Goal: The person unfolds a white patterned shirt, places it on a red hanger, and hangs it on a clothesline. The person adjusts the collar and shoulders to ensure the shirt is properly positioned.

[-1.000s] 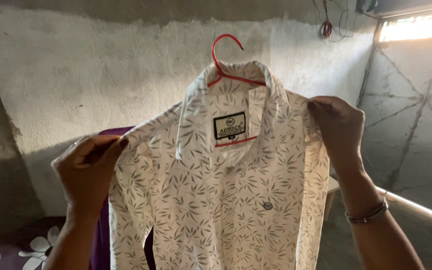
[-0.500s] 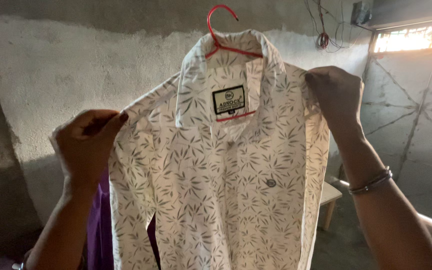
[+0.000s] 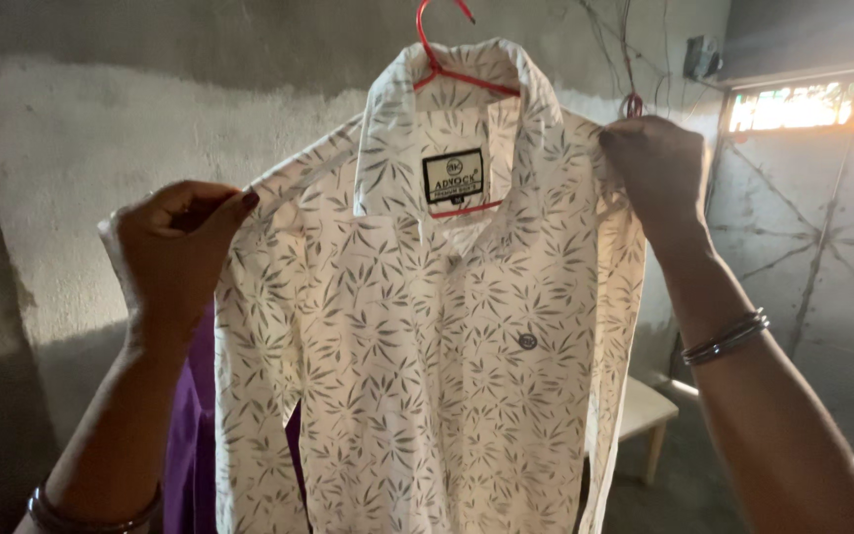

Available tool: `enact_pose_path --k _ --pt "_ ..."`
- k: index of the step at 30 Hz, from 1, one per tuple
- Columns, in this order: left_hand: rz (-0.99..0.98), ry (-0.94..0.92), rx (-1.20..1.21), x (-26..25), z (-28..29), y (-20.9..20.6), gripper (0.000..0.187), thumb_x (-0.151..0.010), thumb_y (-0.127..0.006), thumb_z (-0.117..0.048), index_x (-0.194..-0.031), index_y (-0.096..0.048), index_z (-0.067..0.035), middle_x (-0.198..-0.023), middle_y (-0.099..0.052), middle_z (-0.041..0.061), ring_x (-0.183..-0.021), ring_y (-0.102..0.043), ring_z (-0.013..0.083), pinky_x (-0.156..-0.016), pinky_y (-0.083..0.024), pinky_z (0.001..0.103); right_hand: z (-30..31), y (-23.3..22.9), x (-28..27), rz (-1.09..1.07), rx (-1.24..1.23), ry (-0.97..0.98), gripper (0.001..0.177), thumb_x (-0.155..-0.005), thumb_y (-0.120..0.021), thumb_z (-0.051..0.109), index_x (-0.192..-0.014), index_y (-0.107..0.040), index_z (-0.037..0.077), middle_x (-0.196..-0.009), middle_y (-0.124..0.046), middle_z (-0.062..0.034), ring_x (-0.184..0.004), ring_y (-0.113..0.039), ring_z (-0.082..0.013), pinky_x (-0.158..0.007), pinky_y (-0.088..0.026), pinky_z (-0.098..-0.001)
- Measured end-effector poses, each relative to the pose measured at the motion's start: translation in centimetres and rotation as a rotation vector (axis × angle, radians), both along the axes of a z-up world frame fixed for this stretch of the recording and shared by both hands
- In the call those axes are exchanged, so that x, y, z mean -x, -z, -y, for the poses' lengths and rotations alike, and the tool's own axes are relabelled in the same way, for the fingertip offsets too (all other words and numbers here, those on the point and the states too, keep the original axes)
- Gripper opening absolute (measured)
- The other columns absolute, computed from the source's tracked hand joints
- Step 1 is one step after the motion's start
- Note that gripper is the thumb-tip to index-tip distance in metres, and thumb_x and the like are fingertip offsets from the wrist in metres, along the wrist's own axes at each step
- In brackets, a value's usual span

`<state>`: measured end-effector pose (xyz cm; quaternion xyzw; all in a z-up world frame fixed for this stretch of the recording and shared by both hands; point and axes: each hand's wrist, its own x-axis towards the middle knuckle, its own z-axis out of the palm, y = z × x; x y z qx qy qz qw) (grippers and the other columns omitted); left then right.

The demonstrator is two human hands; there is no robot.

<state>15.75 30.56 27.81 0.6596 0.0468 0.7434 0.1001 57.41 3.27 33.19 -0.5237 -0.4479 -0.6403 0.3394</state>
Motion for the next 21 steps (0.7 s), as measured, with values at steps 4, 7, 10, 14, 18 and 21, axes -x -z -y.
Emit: enact_pose_path --k 4,7,10,14,18,21 --pt "-0.008 -0.054 -0.028 -0.3 -0.1 -0.7 0.011 -0.093 -0.085 -0.015 -0.102 -0.080 -0.011 -0.088 -0.077 0.002 -0.074 -0.074 0.0083 -0.069 -0.061 0.022 -1.3 -0.2 -0.6 -0.177 -0.024 -0.275 0.010 -0.100 -0.073 0.011 -0.098 -0.077 0.002 -0.083 -0.072 -0.0082 -0.069 -0.068 -0.0139 -0.066 -0.054 -0.0286" --pt "-0.009 -0.066 -0.011 -0.5 -0.4 -0.9 0.012 -0.092 -0.085 -0.016 -0.101 -0.080 -0.011 -0.086 -0.078 0.003 -0.071 -0.073 0.0087 -0.067 -0.059 0.023 -1.9 0.1 0.0 -0.215 -0.060 -0.600 0.008 -0.096 -0.077 0.010 -0.100 -0.077 0.002 -0.087 -0.074 -0.0050 -0.070 -0.064 -0.0098 -0.065 -0.052 -0.0257" --pt "-0.011 -0.082 -0.003 -0.7 -0.9 -1.3 0.012 -0.090 -0.085 -0.017 -0.100 -0.081 -0.012 -0.085 -0.078 0.002 -0.070 -0.073 0.0083 -0.066 -0.059 0.023 -2.4 -0.1 0.3 -0.460 -0.109 -0.540 0.009 -0.093 -0.080 0.010 -0.099 -0.079 0.004 -0.078 -0.074 -0.0030 -0.065 -0.062 -0.0059 -0.062 -0.051 -0.0230" --pt "-0.006 -0.087 0.001 -0.9 -1.5 -1.7 0.011 -0.091 -0.084 -0.017 -0.100 -0.081 -0.012 -0.084 -0.078 0.002 -0.068 -0.073 0.0086 -0.063 -0.058 0.023 -3.4 -1.1 -0.3 -0.405 -0.092 -0.633 0.012 -0.092 -0.080 0.012 -0.101 -0.078 0.004 -0.081 -0.075 -0.0038 -0.064 -0.063 -0.0062 -0.060 -0.051 -0.0230" --pt "-0.001 -0.073 0.006 -1.3 -1.9 -2.3 0.011 -0.090 -0.084 -0.018 -0.099 -0.081 -0.012 -0.082 -0.078 0.002 -0.067 -0.072 0.0091 -0.062 -0.058 0.023 -3.3 -2.1 -0.1 -0.394 -0.093 -0.482 0.013 -0.092 -0.080 0.013 -0.102 -0.079 0.005 -0.081 -0.077 -0.0052 -0.062 -0.067 -0.0085 -0.060 -0.053 -0.0240" --pt "-0.015 -0.119 0.013 -1.5 -2.2 -3.2 0.012 -0.089 -0.085 -0.020 -0.098 -0.081 -0.012 -0.081 -0.078 0.002 -0.066 -0.073 0.0095 -0.062 -0.058 0.023 -3.2 -2.9 -0.1 -0.350 -0.085 -0.456 0.014 -0.092 -0.079 0.013 -0.102 -0.078 0.004 -0.081 -0.076 -0.0059 -0.061 -0.067 -0.0092 -0.059 -0.053 -0.0243"
